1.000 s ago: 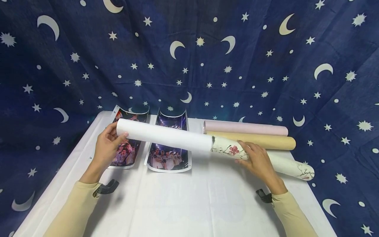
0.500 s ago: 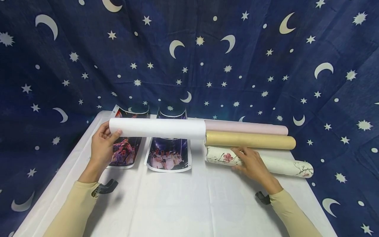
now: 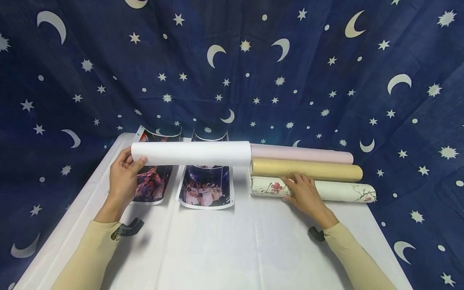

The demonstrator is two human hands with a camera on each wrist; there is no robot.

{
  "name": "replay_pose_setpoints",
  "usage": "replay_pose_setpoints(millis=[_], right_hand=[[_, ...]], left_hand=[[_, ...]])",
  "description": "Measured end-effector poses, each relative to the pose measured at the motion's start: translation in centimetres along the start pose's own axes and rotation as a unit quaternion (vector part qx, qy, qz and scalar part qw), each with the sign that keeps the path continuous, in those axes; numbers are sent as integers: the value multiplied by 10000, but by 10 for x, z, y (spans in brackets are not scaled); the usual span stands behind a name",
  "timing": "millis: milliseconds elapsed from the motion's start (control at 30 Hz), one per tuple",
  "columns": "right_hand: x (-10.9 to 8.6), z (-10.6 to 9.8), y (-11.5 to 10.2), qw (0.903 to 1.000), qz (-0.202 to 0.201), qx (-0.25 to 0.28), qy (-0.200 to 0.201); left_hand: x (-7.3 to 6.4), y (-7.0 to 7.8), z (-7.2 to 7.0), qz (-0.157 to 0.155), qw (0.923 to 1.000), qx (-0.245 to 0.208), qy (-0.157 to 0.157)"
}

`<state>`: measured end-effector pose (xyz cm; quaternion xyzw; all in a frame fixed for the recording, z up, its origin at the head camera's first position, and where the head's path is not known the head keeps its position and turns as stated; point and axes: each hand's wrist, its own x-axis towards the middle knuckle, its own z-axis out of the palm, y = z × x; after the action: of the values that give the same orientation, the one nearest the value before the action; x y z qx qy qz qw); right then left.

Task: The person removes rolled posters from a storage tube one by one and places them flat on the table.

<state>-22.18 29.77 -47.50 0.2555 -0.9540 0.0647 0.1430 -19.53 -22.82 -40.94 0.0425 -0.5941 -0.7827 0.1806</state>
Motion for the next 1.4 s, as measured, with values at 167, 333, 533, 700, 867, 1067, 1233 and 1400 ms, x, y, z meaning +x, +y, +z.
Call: replay_pose_setpoints(millis=[167, 333, 533, 700, 867, 1067, 1233, 1400], right_hand=[[6, -3, 4, 9998, 181, -92, 3], [12, -4, 8, 9997, 194, -124, 3], [19, -1, 13, 9998, 140, -131, -3], [27, 2, 18, 9997, 178, -149, -98], [33, 5, 22, 9995, 234, -131, -139], [41, 7, 30, 9996, 167, -190, -141], [55, 7, 36, 9988, 178, -324, -331], [64, 6, 38, 9985, 235, -310, -390]], left_hand=[[1, 0, 1, 6, 9998, -164, 89], [3, -2, 2, -14, 9994, -258, 224], [3, -2, 0, -62, 9993, -254, 282], [2, -2, 0, -120, 9992, -182, 332], [0, -2, -1, -217, 9987, -247, 400], [0, -2, -1, -200, 9983, -309, 458], [0, -1, -2, -213, 9984, -245, 456], [0, -1, -1, -194, 9986, -249, 427]])
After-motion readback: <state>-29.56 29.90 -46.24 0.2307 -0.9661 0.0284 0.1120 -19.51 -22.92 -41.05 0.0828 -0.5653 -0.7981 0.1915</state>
